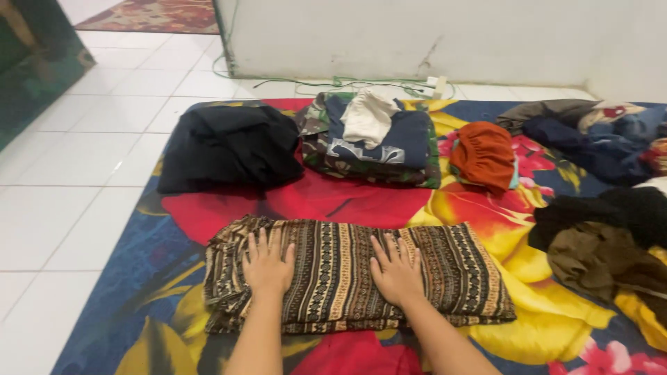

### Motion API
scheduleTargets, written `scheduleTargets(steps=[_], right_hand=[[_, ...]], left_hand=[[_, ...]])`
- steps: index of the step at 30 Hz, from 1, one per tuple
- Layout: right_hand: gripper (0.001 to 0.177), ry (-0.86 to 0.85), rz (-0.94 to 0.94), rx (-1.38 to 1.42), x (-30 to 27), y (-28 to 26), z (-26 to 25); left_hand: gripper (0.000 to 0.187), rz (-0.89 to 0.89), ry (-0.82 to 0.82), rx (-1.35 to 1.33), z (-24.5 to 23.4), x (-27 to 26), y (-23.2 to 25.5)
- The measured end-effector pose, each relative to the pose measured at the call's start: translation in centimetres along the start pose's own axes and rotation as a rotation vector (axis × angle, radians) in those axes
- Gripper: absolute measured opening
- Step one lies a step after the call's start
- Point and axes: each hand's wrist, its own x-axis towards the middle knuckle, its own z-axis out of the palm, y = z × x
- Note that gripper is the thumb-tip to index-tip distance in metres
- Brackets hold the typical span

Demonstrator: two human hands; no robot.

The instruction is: Folding various items of laundry on a bed surface.

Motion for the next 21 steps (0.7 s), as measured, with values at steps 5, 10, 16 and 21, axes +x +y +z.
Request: scheduleTargets(steps=[5,10,16,21], right_hand=[[0.064,0.03,-0.04,0.04,0.1,0.3,-0.8],[0.064,-0.035,-0.035,0.024,-0.1,0.6,-2.9],[0.061,0.092,0.025,-0.142,-0.1,10.0,-1.3],[0.067,0.084,0.372,-0.116,-3.1,12.5,-5.9]], left_hand=[[0.07,0.016,0.118,0.012,1.9,0.6,-1.6],[0.069,0.027,0.086,0.213,-2.4,-1.2,-3.2],[0.067,-0.065,0.089,0.219,-1.8,-1.1,-5.6],[0.066,-0.048,0.187,0.218,-1.0,-1.4,-5.7]])
